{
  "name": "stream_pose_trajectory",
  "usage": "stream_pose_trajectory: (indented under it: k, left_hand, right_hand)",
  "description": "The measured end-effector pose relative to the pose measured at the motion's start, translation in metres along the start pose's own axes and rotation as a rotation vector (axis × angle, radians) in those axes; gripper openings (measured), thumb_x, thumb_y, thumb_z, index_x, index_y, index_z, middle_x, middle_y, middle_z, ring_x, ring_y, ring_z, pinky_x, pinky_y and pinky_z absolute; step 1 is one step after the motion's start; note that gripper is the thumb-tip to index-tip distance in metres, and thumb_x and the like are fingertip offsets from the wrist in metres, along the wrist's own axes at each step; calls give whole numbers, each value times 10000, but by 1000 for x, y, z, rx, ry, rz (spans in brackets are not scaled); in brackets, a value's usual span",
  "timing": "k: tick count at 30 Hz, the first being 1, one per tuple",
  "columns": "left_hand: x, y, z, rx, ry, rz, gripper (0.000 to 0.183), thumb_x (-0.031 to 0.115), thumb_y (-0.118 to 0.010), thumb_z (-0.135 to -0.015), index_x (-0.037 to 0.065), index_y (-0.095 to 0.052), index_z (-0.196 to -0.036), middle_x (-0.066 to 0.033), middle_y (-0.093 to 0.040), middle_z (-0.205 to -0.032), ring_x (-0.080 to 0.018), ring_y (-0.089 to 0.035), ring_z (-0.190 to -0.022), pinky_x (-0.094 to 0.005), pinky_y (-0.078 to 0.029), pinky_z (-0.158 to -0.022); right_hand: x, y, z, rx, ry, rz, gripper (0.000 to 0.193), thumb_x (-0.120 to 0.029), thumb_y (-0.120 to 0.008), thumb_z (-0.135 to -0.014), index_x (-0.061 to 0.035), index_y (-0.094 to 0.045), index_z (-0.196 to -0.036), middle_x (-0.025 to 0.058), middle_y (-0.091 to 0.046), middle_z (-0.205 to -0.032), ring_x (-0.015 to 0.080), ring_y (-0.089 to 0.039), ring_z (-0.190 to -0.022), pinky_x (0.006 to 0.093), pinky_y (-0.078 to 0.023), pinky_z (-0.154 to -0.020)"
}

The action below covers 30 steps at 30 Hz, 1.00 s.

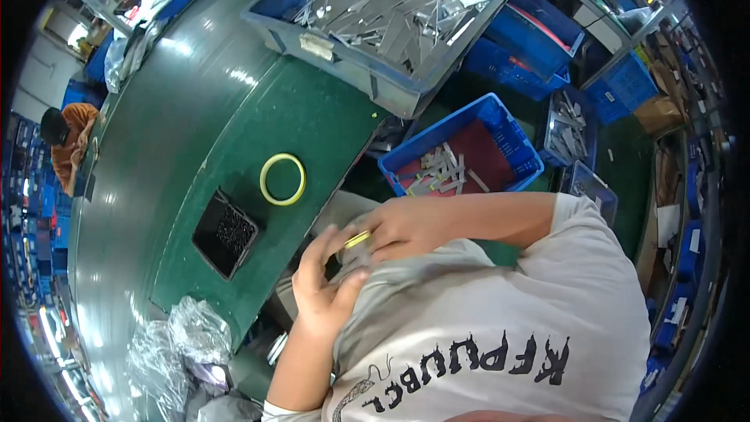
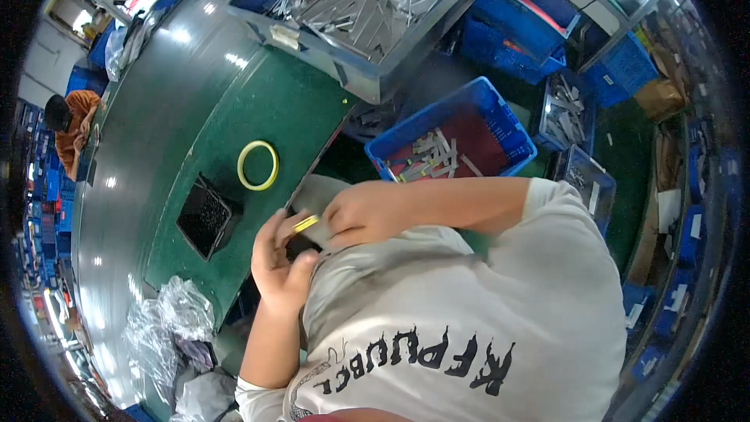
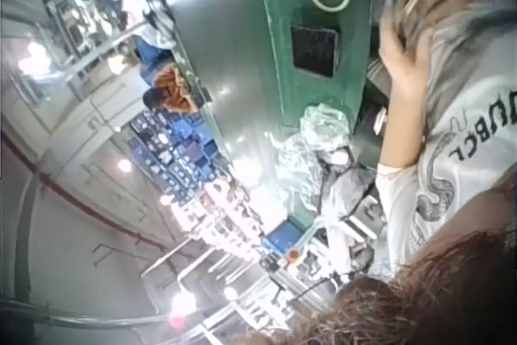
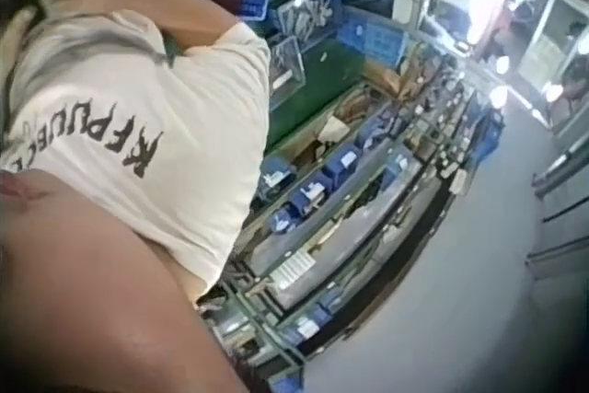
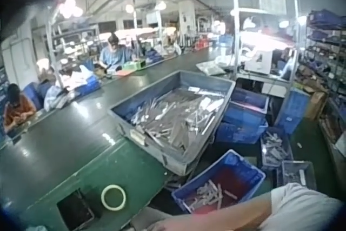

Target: Apply yellow adhesive tape to small rectangular electronic components at a factory workbench.

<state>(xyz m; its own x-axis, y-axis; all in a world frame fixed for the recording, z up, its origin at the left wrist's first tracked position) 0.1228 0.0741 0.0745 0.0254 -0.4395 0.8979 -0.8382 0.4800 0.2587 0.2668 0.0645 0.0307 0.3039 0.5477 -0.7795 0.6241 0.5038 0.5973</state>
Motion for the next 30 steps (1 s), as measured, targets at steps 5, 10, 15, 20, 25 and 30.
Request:
stream_pose_trajectory:
  k: [5, 10, 15, 20, 25, 30]
  left_hand:
    - [-31, 39, 39, 204, 160, 37, 693, 205, -655, -932, -28, -290, -1473, -194, -609, -1226, -248, -602, -1102, -362, -459, -964]
    - [-49, 61, 67, 346, 261, 140, 515, 90, -583, -963, -35, -369, -1413, -154, -649, -1077, -195, -608, -961, -333, -480, -896]
    - [-58, 68, 75, 326, 283, 30, 382, 26, -557, -957, -35, -454, -1319, -110, -664, -968, -162, -622, -888, -304, -501, -836]
    - [-66, 78, 86, 335, 277, -39, 338, -8, -604, -925, -26, -512, -1250, -93, -680, -880, -178, -664, -866, -321, -503, -858]
    - [-59, 73, 79, 227, 308, -139, 280, -9, -585, -935, -24, -545, -1211, -74, -670, -893, -136, -632, -840, -271, -496, -804]
    - [-58, 67, 77, 193, 274, -178, 219, -1, -604, -927, -30, -582, -1143, -71, -672, -837, -150, -659, -807, -281, -520, -742]
  right_hand:
    - [21, 92, 83, 183, -333, 589, 284, -273, -708, -835, -92, -699, -1054, 63, -668, -1087, 286, -603, -1039, 427, -472, -871]
    - [-36, 181, 74, 525, -305, 772, 230, -226, -725, -841, -59, -706, -999, 110, -680, -965, 283, -658, -871, 402, -517, -757]
    - [46, 260, 50, 504, -703, 923, 409, -184, -715, -818, -96, -645, -1211, 117, -654, -1130, 306, -642, -1023, 431, -524, -878]
    - [121, 276, 24, 22, -1000, 1022, 440, -166, -752, -737, -129, -662, -1166, 89, -587, -1210, 330, -611, -1099, 435, -527, -876]
    - [135, 279, 14, -8, -737, 1196, 370, -168, -774, -692, -132, -694, -1051, 92, -619, -1100, 312, -632, -1041, 441, -531, -829]
    - [128, 281, 31, -80, -901, 925, 284, -146, -765, -670, -84, -662, -927, 112, -687, -843, 293, -671, -794, 406, -528, -674]
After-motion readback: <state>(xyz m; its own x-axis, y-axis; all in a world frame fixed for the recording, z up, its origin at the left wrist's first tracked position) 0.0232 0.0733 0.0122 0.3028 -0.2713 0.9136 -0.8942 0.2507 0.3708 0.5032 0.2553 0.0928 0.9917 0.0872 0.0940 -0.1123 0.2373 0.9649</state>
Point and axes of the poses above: each hand's wrist, its own z-axis away from the middle knuckle, its own y-axis out of the back of the hand, x = y × z, the point moved 7 cm from there along -z, towards the middle knuckle
